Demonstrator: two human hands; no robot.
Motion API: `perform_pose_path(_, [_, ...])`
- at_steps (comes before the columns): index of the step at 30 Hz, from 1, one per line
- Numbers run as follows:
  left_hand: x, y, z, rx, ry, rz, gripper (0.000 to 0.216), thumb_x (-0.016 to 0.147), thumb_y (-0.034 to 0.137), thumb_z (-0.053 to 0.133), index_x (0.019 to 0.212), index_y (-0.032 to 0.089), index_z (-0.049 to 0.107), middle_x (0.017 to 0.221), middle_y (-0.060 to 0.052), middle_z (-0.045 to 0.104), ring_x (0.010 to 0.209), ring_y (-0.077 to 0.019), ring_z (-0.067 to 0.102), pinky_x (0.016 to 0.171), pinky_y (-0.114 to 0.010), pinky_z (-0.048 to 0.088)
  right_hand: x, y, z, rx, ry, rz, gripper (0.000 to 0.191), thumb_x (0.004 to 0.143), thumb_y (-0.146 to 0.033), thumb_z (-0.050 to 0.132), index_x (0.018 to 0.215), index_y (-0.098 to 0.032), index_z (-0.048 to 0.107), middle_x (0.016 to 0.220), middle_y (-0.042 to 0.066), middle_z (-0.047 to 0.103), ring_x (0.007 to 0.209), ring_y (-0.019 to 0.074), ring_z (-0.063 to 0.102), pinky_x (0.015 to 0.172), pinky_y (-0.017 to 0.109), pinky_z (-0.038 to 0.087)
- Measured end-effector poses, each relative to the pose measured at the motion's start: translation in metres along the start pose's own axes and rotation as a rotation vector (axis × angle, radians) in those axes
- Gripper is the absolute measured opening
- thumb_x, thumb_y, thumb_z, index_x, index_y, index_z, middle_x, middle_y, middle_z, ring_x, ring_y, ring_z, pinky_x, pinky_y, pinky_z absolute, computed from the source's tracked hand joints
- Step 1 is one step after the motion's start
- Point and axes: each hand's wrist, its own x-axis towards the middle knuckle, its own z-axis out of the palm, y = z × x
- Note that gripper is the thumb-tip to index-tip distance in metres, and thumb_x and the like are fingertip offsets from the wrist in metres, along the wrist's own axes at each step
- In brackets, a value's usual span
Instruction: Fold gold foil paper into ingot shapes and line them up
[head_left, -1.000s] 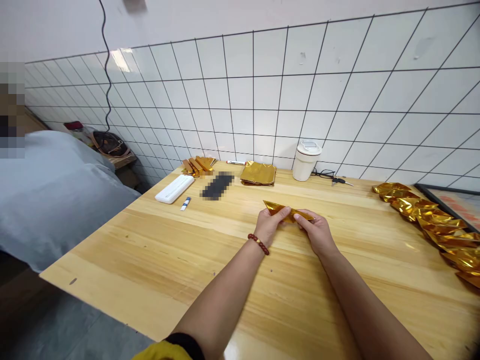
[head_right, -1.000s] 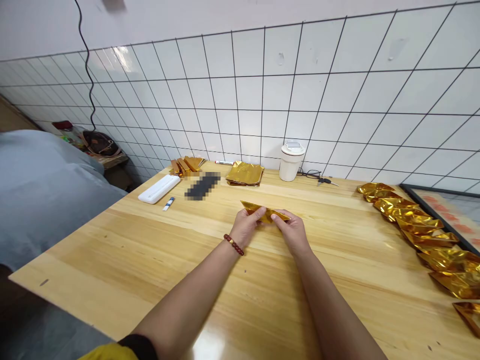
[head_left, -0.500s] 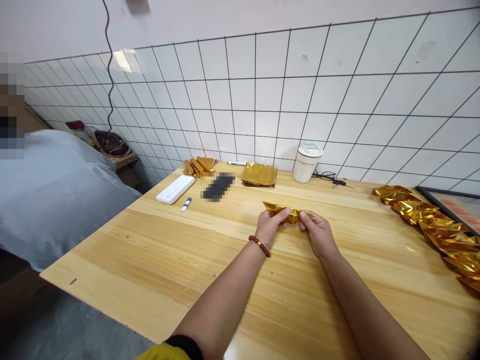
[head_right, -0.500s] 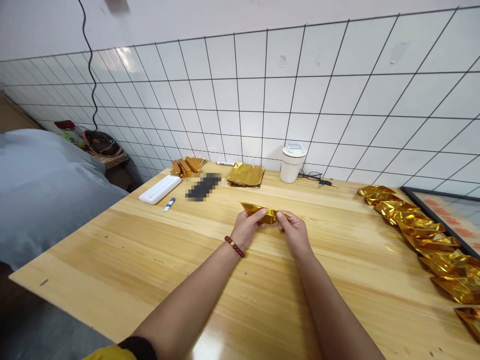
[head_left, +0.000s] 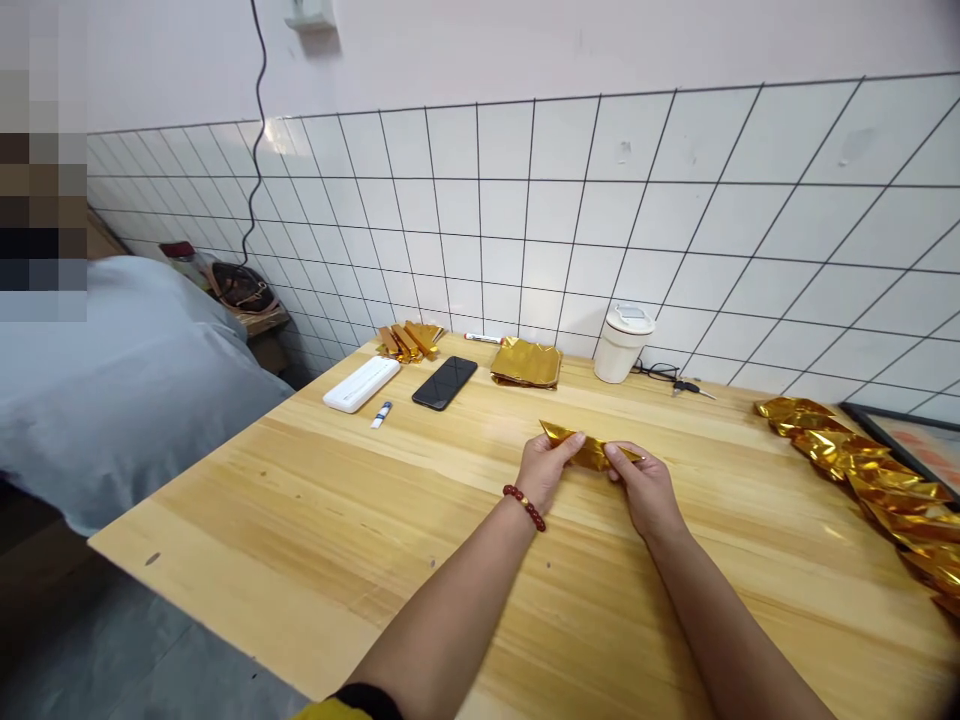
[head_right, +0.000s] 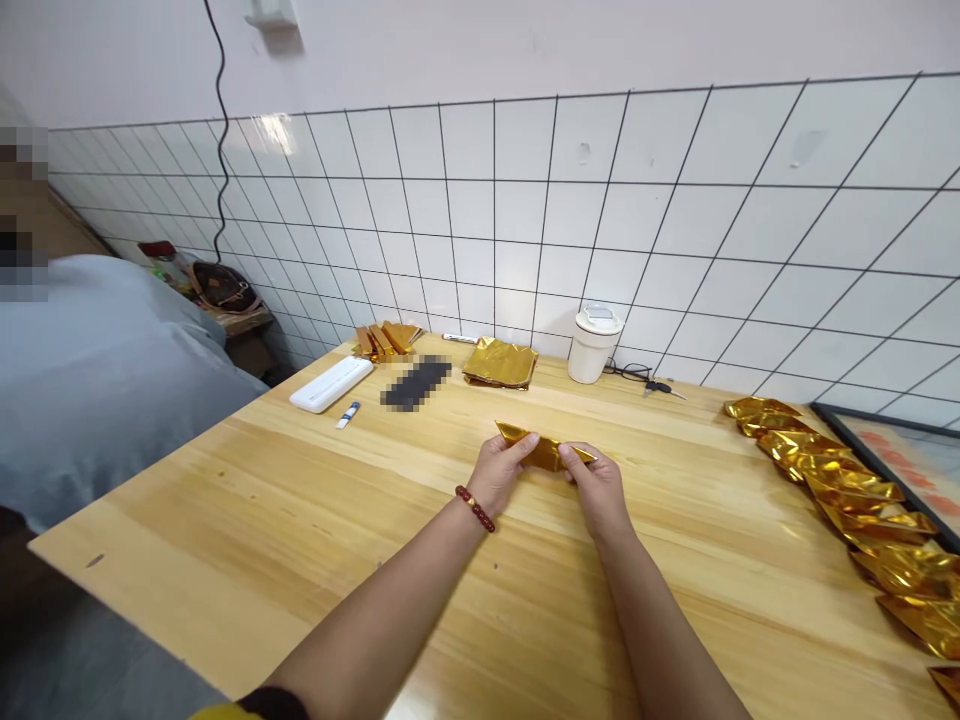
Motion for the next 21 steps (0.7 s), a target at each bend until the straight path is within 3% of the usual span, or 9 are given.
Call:
perform_pose_path(17, [0.0019,-0.0015,-0.0014,0.035,0.027,0.012,0.046,0.047,0.046,0.093,0.075,0.014,0.075,0.075,-0.005,0.073,0.067,-0.0139,0.061,0.067,-0.028,0.044,0.0011,0.0000,-0.0012,0.105,0.055,0.024,0.041,0.059,-0.055,0.087,0.078,-0.021,0.073,0.054,-0.003,0.053,0.053,0.0122,0.042,0.055,0.028,0.035])
perform_pose_path(21, [0.0035,-0.0017,-0.0022,-0.026,0.028,-0.003,0.047,0.049,0.045,0.093,0.078,0.014,0.076,0.078,-0.005,0.073,0.071,-0.0143,0.062,0.066,-0.027,0.043,-0.0001,0.0008,-0.0004,0.091,0.050,0.020,0.040,0.060,-0.053,0.088,0.063,-0.020,0.064,0.052,-0.003,0.051,0.053,0.0110,0.041,0.055,0.028,0.034])
